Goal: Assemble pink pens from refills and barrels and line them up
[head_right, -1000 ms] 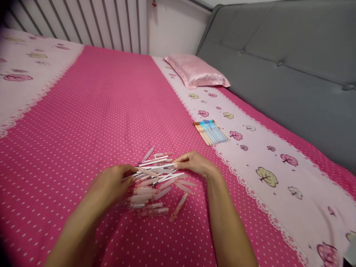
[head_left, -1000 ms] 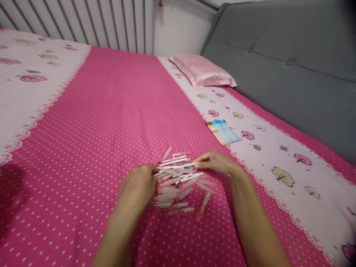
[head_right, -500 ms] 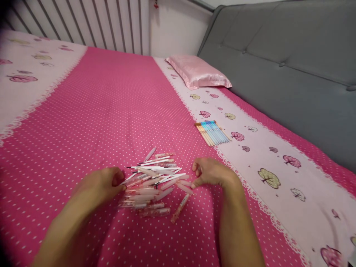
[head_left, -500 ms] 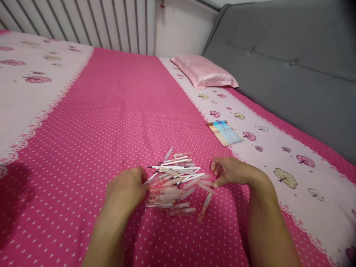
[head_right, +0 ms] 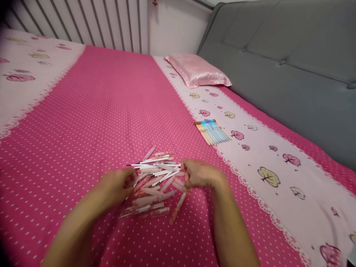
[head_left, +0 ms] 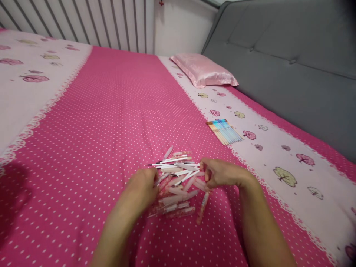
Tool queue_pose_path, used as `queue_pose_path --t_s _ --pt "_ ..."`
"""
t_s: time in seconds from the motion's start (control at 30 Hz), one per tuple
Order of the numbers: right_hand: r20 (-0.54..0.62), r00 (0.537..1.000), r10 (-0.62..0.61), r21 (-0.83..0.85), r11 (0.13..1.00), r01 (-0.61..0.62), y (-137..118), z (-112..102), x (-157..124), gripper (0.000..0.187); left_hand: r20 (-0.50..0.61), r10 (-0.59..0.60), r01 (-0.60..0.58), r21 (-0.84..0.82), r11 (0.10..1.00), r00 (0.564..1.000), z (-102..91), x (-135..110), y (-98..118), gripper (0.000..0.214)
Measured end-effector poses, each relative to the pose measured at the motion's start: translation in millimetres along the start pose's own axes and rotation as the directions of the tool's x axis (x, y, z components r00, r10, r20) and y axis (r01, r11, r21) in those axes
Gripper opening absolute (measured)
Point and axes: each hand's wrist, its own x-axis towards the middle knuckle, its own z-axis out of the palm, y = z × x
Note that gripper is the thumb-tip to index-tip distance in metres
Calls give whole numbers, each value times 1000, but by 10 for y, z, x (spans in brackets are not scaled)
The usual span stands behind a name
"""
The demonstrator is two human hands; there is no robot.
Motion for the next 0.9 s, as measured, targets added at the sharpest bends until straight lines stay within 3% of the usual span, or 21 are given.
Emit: queue_pose_path --t_s 0.23,0.5,0.63,0.7,0.8,0.9 --pt "-92 992 -85 125 987 96 -101 28 35 33 -58 -10 6 -62 998 998 0 39 30 12" --pt "-115 981 -156 334 924 186 -152 17 -3 34 -128 -45 35 -83 996 991 -45 23 19 17" --pt "-134 968 -213 259 935 242 -179 5 -46 34 -158 -36 22 -84 996 987 -57 0 18 16" --pt "-110 974 -196 184 959 214 -181 -3 -73 36 -175 -33 24 -57 998 984 -67 -25 12 15" --pt "-151 984 -89 -37 996 84 -172 -11 -124 38 -170 -10 6 -22 1000 985 -93 -102 15 11" --pt "-220 975 23 -204 976 -69 -184 -5 -205 34 -17 150 -151 -71 986 989 -90 -220 45 11"
